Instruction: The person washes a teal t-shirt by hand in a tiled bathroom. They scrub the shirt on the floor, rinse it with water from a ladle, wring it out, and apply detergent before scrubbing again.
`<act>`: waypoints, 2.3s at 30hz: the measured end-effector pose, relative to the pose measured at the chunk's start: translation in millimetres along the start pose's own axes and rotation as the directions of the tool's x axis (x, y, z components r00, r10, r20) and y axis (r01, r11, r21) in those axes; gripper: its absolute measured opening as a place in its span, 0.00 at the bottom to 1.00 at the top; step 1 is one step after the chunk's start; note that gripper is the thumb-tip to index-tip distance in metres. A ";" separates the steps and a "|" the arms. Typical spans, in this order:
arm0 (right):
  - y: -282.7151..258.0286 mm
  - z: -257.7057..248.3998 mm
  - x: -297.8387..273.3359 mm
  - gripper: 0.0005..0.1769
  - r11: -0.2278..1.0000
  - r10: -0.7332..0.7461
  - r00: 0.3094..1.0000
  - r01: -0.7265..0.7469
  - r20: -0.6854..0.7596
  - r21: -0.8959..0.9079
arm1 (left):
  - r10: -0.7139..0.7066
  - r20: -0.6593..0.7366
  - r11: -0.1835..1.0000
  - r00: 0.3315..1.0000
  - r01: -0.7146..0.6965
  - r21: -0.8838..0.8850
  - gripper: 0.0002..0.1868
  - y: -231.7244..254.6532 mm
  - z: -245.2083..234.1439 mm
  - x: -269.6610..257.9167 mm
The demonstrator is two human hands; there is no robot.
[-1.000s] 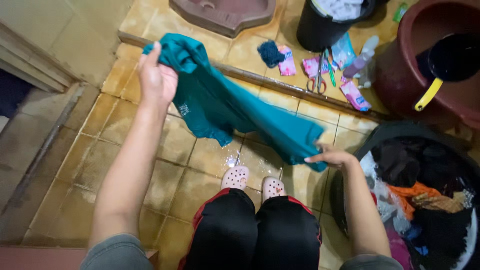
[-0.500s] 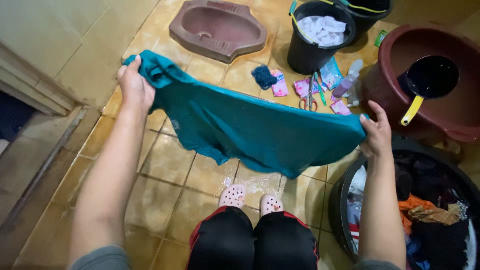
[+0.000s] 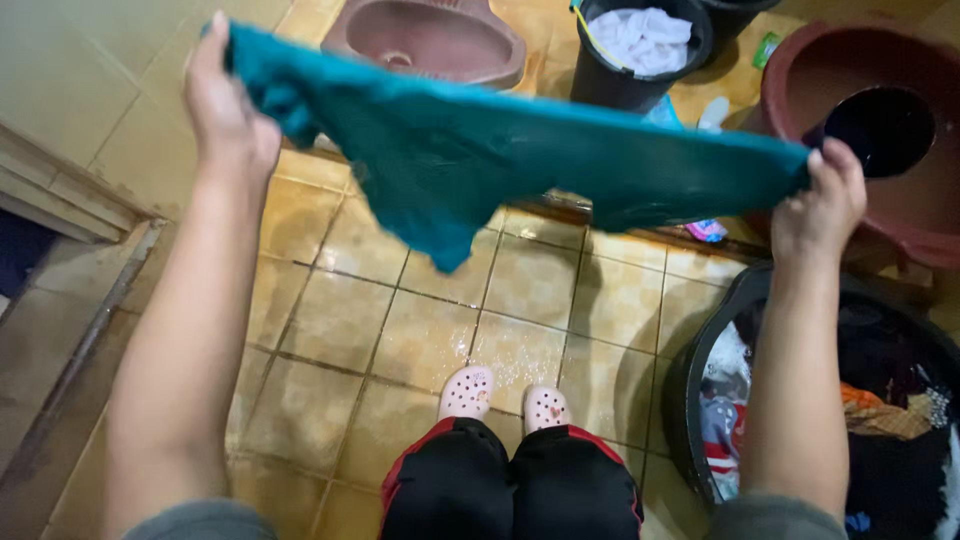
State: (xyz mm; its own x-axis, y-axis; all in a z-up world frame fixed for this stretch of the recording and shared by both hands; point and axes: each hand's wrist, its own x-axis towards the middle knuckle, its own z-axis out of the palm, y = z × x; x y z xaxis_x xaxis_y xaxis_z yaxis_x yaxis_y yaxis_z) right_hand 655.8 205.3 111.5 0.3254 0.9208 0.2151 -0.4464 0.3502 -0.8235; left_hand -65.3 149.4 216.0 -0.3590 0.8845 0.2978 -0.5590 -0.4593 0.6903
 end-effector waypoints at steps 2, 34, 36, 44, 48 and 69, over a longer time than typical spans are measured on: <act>7.4 -36.0 -26.9 0.10 0.998 0.063 0.998 -0.063 -0.003 -0.006 | 0.083 0.007 0.983 0.997 -0.083 0.162 0.10 2.0 -5.0 -56.5; 374.6 97.2 -298.1 0.19 0.681 0.340 0.225 0.611 0.913 -0.404 | -0.387 -0.055 -0.391 0.921 -0.110 0.914 0.41 -326.3 -261.9 -338.5; 414.2 134.2 -327.7 0.23 0.703 0.323 0.187 0.609 0.928 -0.368 | -0.583 -0.159 -0.513 0.797 -0.209 0.833 0.52 -326.6 -267.6 -321.5; 455.5 -26.8 -333.5 0.15 0.355 0.477 0.429 0.704 0.767 -0.615 | -0.582 -0.144 -0.475 0.800 -0.192 0.859 0.47 -324.7 -273.7 -328.1; 382.2 -140.2 -279.4 0.10 -0.197 0.356 0.835 0.506 0.420 -0.840 | -0.555 -0.107 -0.468 0.825 -0.204 0.860 0.46 -331.2 -273.9 -321.6; 516.5 35.1 -340.5 0.15 0.324 0.477 0.485 0.679 0.734 -0.659 | -0.507 -0.140 -0.502 0.851 -0.159 0.850 0.91 -340.7 -257.3 -331.5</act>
State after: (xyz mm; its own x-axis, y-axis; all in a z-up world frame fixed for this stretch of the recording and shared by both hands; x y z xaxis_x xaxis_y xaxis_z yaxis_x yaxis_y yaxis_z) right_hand 285.2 78.6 -368.6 -0.6665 0.7392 0.0969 0.6257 0.6253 -0.4663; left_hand 51.8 -8.3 -287.5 -0.1266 0.9739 -0.1885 0.9731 0.1588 0.1667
